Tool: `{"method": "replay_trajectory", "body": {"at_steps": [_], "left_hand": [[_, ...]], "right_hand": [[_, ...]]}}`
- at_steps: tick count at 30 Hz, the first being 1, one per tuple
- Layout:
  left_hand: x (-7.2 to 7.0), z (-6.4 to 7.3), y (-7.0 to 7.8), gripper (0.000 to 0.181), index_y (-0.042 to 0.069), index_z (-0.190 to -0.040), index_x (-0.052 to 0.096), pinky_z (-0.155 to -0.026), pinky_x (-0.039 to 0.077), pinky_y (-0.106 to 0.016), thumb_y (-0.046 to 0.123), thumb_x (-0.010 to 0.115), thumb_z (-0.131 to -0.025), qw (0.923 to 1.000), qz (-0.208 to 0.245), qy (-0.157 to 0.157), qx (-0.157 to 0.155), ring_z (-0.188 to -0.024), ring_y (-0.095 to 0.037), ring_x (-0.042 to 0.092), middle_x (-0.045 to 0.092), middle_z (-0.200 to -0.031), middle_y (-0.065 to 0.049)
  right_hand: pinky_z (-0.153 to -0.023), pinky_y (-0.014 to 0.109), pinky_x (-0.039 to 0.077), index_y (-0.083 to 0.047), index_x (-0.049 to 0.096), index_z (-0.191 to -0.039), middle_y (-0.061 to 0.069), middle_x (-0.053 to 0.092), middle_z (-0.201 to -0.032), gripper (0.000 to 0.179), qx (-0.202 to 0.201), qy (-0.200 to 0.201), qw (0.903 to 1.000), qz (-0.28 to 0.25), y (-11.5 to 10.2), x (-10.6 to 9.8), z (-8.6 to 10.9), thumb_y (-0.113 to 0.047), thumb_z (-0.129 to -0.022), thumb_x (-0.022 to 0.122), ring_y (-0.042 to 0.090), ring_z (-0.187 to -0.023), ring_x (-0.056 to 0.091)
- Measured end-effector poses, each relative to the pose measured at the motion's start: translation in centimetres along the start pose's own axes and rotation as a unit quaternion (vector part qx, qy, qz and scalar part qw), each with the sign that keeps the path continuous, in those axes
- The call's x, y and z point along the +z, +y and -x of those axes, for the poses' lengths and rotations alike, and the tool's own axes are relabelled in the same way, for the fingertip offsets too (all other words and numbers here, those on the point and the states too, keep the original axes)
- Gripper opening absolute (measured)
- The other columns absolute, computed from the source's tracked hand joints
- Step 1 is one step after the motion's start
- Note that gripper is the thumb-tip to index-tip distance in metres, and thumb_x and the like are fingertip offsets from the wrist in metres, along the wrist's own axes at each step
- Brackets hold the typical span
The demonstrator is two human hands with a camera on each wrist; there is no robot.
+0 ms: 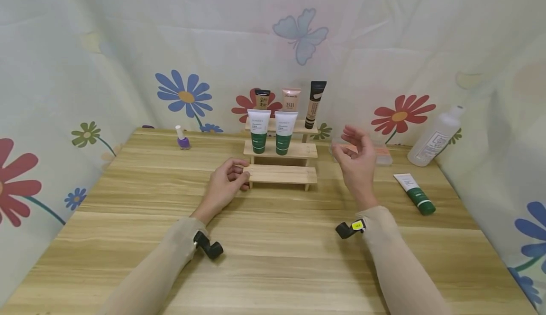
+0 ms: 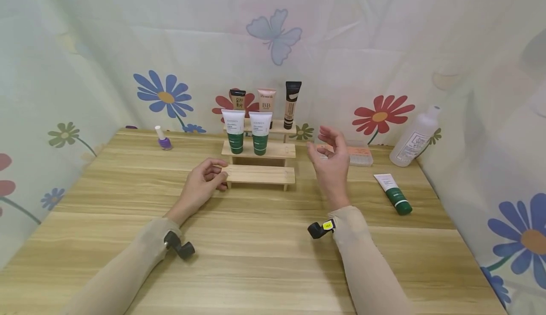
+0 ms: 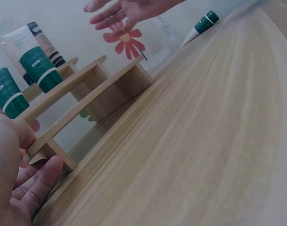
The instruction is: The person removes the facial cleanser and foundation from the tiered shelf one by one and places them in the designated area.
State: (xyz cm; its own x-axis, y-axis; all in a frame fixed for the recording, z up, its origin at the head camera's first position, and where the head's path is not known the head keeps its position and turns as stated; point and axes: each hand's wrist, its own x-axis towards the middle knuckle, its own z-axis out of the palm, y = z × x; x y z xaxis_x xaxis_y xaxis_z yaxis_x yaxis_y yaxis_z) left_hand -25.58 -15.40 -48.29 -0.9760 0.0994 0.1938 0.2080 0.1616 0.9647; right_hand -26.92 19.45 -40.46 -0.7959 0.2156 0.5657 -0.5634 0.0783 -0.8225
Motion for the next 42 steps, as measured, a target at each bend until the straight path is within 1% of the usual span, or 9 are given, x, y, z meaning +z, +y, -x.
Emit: {"method": "replay_trajectory", "body": {"at_steps": [6,10,14,19,24,26,29,37,42], "left_hand": [[-0.1,0.1,-0.1,0.022,0.009,-0.13,0.069,-0.077,0.074,-0.039,0.011,0.072,-0.108,1.0,-0.001,0.002,-0.001,-0.089,-0.03,0.077,0.071,-0.108,-0.019],[-0.1,0.1,-0.1,0.023,0.01,-0.131,0.069,-0.077,0.073,-0.039,0.012,0.072,-0.109,1.0,-0.008,0.002,0.002,-0.09,-0.029,0.077,0.071,-0.108,-0.019],[0.0,0.0,-0.1,0.025,0.008,-0.133,0.069,-0.077,0.073,-0.038,0.012,0.072,-0.109,1.0,-0.01,-0.001,0.002,-0.09,-0.029,0.077,0.071,-0.109,-0.019],[0.2,-0.2,-0.1,0.025,0.008,-0.133,0.069,-0.077,0.073,-0.038,0.012,0.072,-0.109,1.0,-0.008,0.002,-0.002,-0.09,-0.028,0.077,0.071,-0.11,-0.019],[0.3,-0.1,0.0,0.024,0.01,-0.132,0.069,-0.078,0.074,-0.039,0.012,0.072,-0.109,1.0,-0.005,0.003,-0.006,-0.09,-0.028,0.077,0.071,-0.109,-0.018],[0.3,0.0,0.1,0.023,0.011,-0.132,0.069,-0.078,0.074,-0.039,0.012,0.072,-0.109,1.0,-0.004,0.002,-0.007,-0.091,-0.029,0.076,0.071,-0.109,-0.017],[0.3,0.0,0.2,0.023,0.011,-0.132,0.069,-0.079,0.073,-0.039,0.012,0.072,-0.109,1.0,-0.004,0.001,-0.007,-0.093,-0.031,0.076,0.071,-0.11,-0.018],[0.2,0.1,0.3,0.024,0.01,-0.133,0.069,-0.079,0.073,-0.038,0.012,0.072,-0.109,1.0,-0.006,0.002,-0.007,-0.092,-0.03,0.076,0.071,-0.11,-0.018],[0.1,0.2,0.4,0.024,0.01,-0.132,0.069,-0.078,0.073,-0.038,0.012,0.072,-0.109,0.9999,-0.006,0.006,-0.007,-0.092,-0.029,0.076,0.071,-0.109,-0.017]], "right_hand": [[-0.092,0.03,0.063,0.006,0.061,-0.145,0.002,0.067,-0.135,0.053,-0.001,-0.029,0.9996,-0.003,0.0,2.8,0.1,0.005,-0.096,0.081,0.033,-0.128,0.064],[-0.096,0.035,0.064,0.003,0.062,-0.145,0.014,0.066,-0.141,0.055,0.004,-0.049,0.9987,0.012,0.2,4.4,0.2,0.0,-0.096,0.085,0.039,-0.131,0.063],[-0.098,0.04,0.064,0.001,0.062,-0.146,0.023,0.063,-0.143,0.056,0.012,-0.062,0.998,0.009,0.4,6.0,0.5,-0.002,-0.096,0.086,0.04,-0.129,0.064],[-0.102,0.047,0.066,0.0,0.06,-0.147,0.018,0.064,-0.14,0.058,0.02,-0.077,0.9968,-0.004,0.4,8.1,0.7,-0.003,-0.096,0.088,0.042,-0.129,0.065],[-0.103,0.049,0.067,-0.003,0.059,-0.146,0.015,0.064,-0.139,0.058,0.033,-0.083,0.996,-0.006,0.6,9.8,0.7,-0.004,-0.096,0.088,0.032,-0.127,0.067],[-0.103,0.05,0.067,-0.003,0.059,-0.145,0.015,0.064,-0.137,0.057,0.037,-0.083,0.9958,-0.012,0.7,10.2,0.7,-0.003,-0.095,0.088,0.028,-0.125,0.068],[-0.102,0.051,0.067,-0.001,0.059,-0.143,0.017,0.065,-0.134,0.055,0.04,-0.083,0.9956,-0.019,0.8,10.6,0.7,-0.001,-0.095,0.087,0.027,-0.122,0.068],[-0.096,0.04,0.068,-0.005,0.059,-0.141,0.016,0.068,-0.13,0.052,0.05,-0.082,0.9953,0.012,0.9,11.1,0.9,-0.003,-0.096,0.086,0.027,-0.117,0.071],[-0.095,0.038,0.068,-0.005,0.058,-0.141,0.015,0.068,-0.13,0.053,0.047,-0.083,0.9951,0.027,0.8,11.2,1.0,-0.002,-0.096,0.086,0.027,-0.117,0.071]]}}
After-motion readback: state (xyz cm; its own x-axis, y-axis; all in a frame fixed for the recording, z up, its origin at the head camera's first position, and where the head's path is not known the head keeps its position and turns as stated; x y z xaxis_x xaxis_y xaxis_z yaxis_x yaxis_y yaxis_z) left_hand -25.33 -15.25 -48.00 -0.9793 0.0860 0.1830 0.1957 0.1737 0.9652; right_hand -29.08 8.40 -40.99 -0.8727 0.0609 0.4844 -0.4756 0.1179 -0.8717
